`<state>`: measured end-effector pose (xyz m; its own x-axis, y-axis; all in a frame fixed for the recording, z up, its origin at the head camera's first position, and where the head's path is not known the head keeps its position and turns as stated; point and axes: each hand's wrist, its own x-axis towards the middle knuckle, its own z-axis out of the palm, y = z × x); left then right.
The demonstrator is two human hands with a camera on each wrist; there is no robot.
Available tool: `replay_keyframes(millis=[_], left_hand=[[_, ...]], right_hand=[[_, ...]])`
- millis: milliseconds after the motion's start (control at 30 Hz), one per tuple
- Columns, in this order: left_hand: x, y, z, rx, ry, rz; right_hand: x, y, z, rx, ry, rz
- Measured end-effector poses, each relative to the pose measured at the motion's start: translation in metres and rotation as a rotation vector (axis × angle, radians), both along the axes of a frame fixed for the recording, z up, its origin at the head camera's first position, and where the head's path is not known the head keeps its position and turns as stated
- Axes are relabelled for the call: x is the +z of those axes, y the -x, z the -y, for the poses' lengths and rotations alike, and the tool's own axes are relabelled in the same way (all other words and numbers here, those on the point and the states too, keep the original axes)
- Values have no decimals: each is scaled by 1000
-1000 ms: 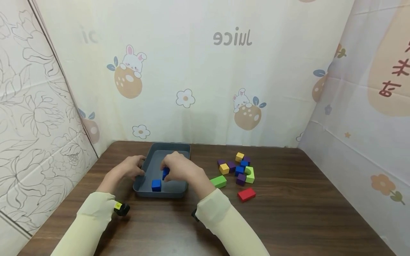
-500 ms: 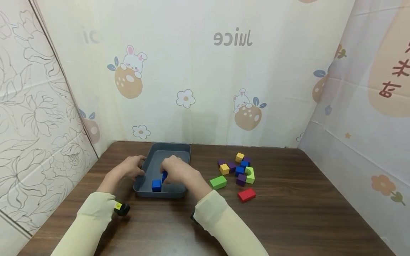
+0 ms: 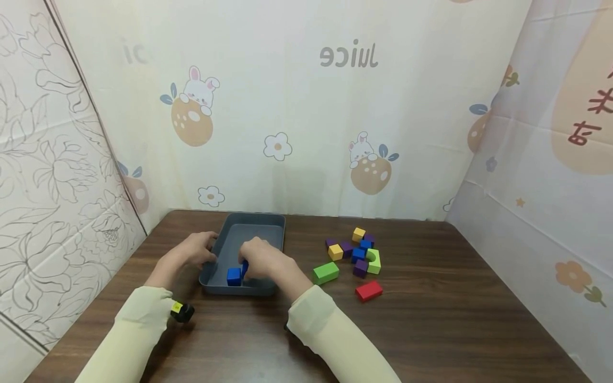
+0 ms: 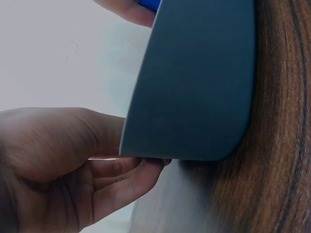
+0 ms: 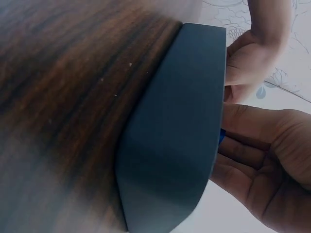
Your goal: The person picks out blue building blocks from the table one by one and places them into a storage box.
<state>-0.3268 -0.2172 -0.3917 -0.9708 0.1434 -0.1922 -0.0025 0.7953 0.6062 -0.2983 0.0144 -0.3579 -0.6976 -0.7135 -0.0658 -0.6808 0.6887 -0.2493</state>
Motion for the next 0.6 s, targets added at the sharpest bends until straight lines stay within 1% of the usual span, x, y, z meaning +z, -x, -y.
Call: replay_keyframes(millis=[233, 433, 600], left_hand=[[3, -4, -1, -2, -6, -4], [1, -3, 0, -5, -3, -9], [1, -2, 0, -9, 7, -20]], right_hand=[[-5, 0, 2, -1, -16, 1], [-12, 2, 4, -3, -28, 9], [-13, 2, 5, -4, -39, 11]])
